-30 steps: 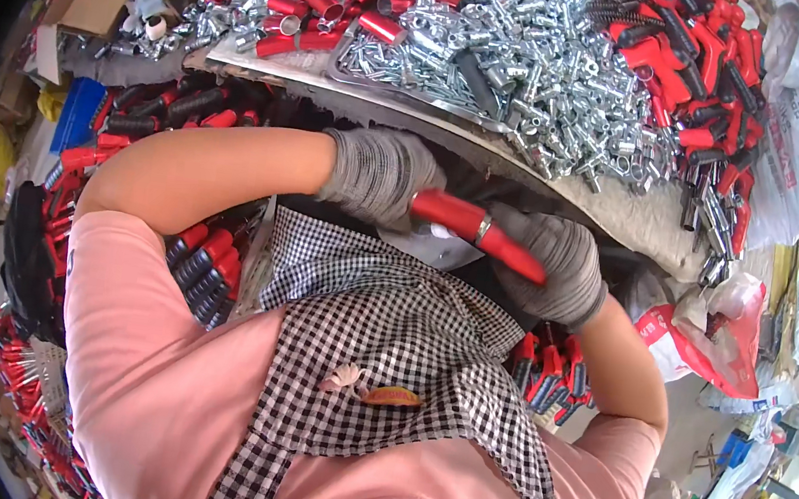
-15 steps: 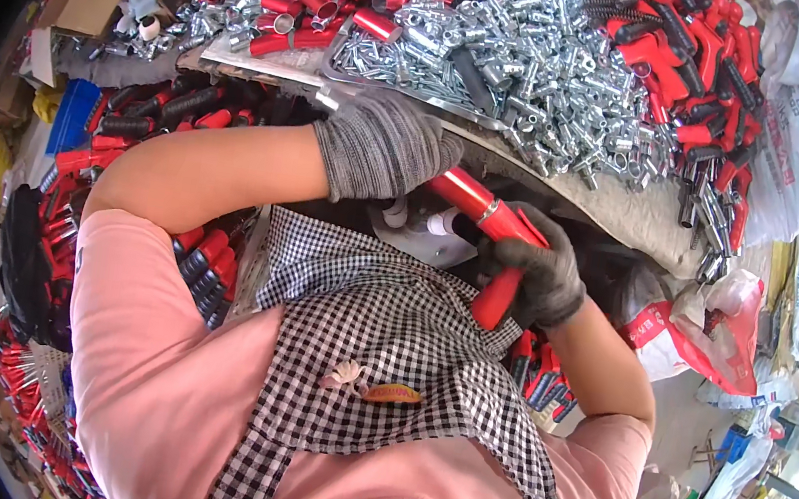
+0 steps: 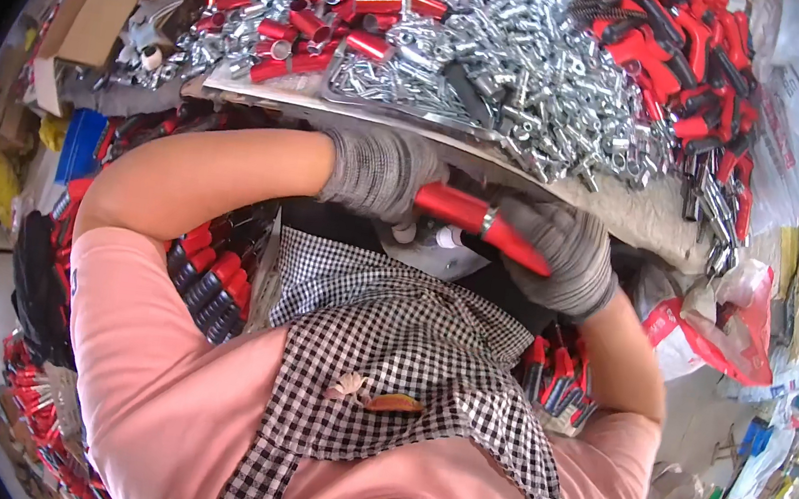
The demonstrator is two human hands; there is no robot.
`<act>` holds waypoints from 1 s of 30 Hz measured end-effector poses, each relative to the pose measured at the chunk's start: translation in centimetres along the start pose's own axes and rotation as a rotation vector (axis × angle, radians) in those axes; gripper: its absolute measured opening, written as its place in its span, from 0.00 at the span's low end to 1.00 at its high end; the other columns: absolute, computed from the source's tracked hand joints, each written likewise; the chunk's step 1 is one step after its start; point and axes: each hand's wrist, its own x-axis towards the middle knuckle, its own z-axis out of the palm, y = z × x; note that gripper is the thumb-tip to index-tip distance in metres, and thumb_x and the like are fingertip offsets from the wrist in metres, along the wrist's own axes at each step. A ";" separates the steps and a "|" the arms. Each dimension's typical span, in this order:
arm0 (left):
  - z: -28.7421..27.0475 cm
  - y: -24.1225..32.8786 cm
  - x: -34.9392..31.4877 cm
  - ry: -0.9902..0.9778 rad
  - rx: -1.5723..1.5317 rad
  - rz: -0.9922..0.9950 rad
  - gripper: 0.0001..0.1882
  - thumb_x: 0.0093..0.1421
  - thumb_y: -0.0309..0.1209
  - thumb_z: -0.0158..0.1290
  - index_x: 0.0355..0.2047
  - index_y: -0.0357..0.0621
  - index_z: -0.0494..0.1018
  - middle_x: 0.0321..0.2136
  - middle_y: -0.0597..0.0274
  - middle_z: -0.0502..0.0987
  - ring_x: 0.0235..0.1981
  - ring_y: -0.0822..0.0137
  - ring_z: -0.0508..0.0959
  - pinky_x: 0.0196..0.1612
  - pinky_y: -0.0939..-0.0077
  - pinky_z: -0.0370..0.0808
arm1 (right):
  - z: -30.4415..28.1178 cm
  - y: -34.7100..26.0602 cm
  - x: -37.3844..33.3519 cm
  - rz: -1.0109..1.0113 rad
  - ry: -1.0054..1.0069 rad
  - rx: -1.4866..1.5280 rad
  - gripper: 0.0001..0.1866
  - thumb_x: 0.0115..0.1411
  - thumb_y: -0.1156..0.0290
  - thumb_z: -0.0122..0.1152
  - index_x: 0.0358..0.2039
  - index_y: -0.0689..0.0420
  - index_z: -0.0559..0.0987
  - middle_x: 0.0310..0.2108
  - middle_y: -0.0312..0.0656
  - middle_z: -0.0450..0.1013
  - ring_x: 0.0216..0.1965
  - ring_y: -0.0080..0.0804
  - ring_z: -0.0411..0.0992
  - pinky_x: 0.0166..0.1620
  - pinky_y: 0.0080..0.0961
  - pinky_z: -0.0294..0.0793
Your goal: Assembling hand-held grease guns by joining metal tubes, red handles, and nozzle tips at a factory workbench.
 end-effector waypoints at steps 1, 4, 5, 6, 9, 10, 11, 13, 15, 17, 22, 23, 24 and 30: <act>1.2 -0.1 -0.1 -0.071 -0.165 -0.020 0.19 0.43 0.36 0.62 0.35 0.44 0.76 0.26 0.56 0.79 0.29 0.56 0.80 0.34 0.63 0.75 | -0.3 -0.1 0.2 -0.142 -0.007 -0.053 0.21 0.42 0.70 0.63 0.41 0.58 0.77 0.27 0.41 0.72 0.27 0.39 0.73 0.28 0.34 0.73; 2.6 -0.3 -0.1 -0.274 -0.409 0.066 0.14 0.43 0.34 0.62 0.28 0.39 0.75 0.18 0.57 0.77 0.19 0.63 0.77 0.23 0.69 0.72 | -1.7 -0.6 0.6 -0.399 -0.076 -0.200 0.18 0.45 0.69 0.58 0.39 0.59 0.78 0.25 0.41 0.71 0.25 0.37 0.72 0.26 0.32 0.72; 2.7 -0.1 -0.3 -0.464 -0.588 -0.026 0.14 0.44 0.33 0.62 0.27 0.37 0.75 0.17 0.58 0.76 0.15 0.66 0.75 0.19 0.71 0.71 | -1.6 -0.7 0.7 -0.478 -0.059 -0.171 0.18 0.44 0.70 0.58 0.38 0.60 0.78 0.24 0.41 0.70 0.25 0.37 0.72 0.26 0.32 0.72; 3.7 -0.3 0.0 -0.563 -0.779 0.010 0.13 0.45 0.33 0.61 0.27 0.35 0.73 0.15 0.60 0.74 0.11 0.71 0.72 0.13 0.74 0.67 | -1.6 -0.8 0.7 -0.559 -0.042 -0.143 0.18 0.43 0.70 0.58 0.38 0.60 0.78 0.23 0.41 0.70 0.24 0.37 0.71 0.25 0.32 0.71; 5.3 -0.7 0.2 -0.436 -0.614 0.073 0.12 0.45 0.33 0.60 0.27 0.39 0.75 0.16 0.58 0.76 0.16 0.65 0.76 0.19 0.68 0.72 | -1.1 -1.1 0.0 -0.534 -0.124 -0.150 0.20 0.43 0.68 0.61 0.40 0.59 0.78 0.23 0.41 0.70 0.25 0.37 0.72 0.25 0.32 0.71; 5.4 -0.4 0.2 -0.436 -0.618 0.073 0.12 0.45 0.33 0.60 0.27 0.39 0.75 0.16 0.58 0.76 0.16 0.65 0.76 0.19 0.68 0.72 | -0.6 -1.1 -0.4 -0.536 -0.126 -0.147 0.20 0.43 0.68 0.61 0.40 0.59 0.78 0.23 0.41 0.70 0.25 0.37 0.72 0.25 0.32 0.71; 5.3 0.0 0.2 -0.256 -0.390 0.097 0.12 0.45 0.34 0.59 0.28 0.41 0.75 0.17 0.57 0.76 0.19 0.60 0.77 0.23 0.65 0.74 | 0.1 -1.1 -0.9 -0.340 -0.112 -0.055 0.22 0.42 0.67 0.64 0.41 0.58 0.78 0.23 0.40 0.70 0.24 0.38 0.72 0.26 0.32 0.72; 4.8 0.1 -0.1 -0.058 -0.152 0.054 0.11 0.46 0.36 0.57 0.30 0.47 0.77 0.20 0.54 0.77 0.28 0.50 0.79 0.35 0.58 0.75 | 1.1 -0.7 -1.8 -0.009 -0.139 0.214 0.28 0.40 0.68 0.68 0.46 0.58 0.76 0.26 0.42 0.74 0.27 0.36 0.74 0.31 0.28 0.74; 3.5 0.5 -0.6 0.011 -0.056 -0.017 0.12 0.46 0.37 0.58 0.30 0.47 0.77 0.21 0.54 0.77 0.28 0.51 0.79 0.34 0.59 0.75 | 3.3 -1.0 -2.4 0.192 -0.078 0.468 0.27 0.42 0.69 0.68 0.46 0.59 0.75 0.26 0.39 0.74 0.26 0.32 0.74 0.30 0.27 0.74; 2.5 0.4 -0.9 0.073 0.122 -0.144 0.15 0.45 0.41 0.60 0.30 0.48 0.77 0.23 0.53 0.78 0.28 0.53 0.79 0.32 0.58 0.75 | 3.4 -1.4 -2.6 0.662 -0.123 0.993 0.25 0.46 0.70 0.66 0.46 0.61 0.73 0.28 0.36 0.73 0.27 0.24 0.72 0.31 0.26 0.75; 2.6 -2.1 -1.7 0.420 0.455 0.057 0.12 0.55 0.37 0.45 0.34 0.45 0.72 0.20 0.56 0.70 0.21 0.58 0.74 0.21 0.62 0.70 | 4.2 -2.7 -0.5 0.956 -0.079 1.726 0.26 0.47 0.69 0.65 0.47 0.62 0.71 0.28 0.38 0.72 0.27 0.26 0.72 0.34 0.25 0.74; 2.6 -2.9 -1.7 0.528 0.566 0.164 0.12 0.54 0.37 0.47 0.33 0.45 0.73 0.20 0.57 0.71 0.21 0.59 0.74 0.20 0.62 0.70 | 5.0 -2.6 -0.6 0.987 -0.114 1.994 0.27 0.48 0.68 0.65 0.48 0.63 0.71 0.28 0.38 0.72 0.27 0.26 0.71 0.35 0.25 0.74; 2.3 -3.5 -1.4 0.636 0.676 0.285 0.11 0.52 0.38 0.48 0.32 0.46 0.73 0.21 0.58 0.71 0.21 0.60 0.75 0.20 0.63 0.70 | 5.8 -2.5 -0.8 1.016 -0.136 2.262 0.28 0.48 0.66 0.65 0.49 0.65 0.71 0.28 0.37 0.72 0.27 0.25 0.71 0.36 0.25 0.73; -2.3 -4.5 -1.1 0.715 0.979 0.736 0.11 0.44 0.38 0.53 0.26 0.48 0.73 0.25 0.63 0.75 0.24 0.64 0.76 0.25 0.66 0.72 | 9.5 -7.0 -0.3 0.968 -0.014 2.992 0.34 0.54 0.61 0.62 0.58 0.60 0.62 0.31 0.36 0.71 0.23 0.22 0.68 0.34 0.24 0.73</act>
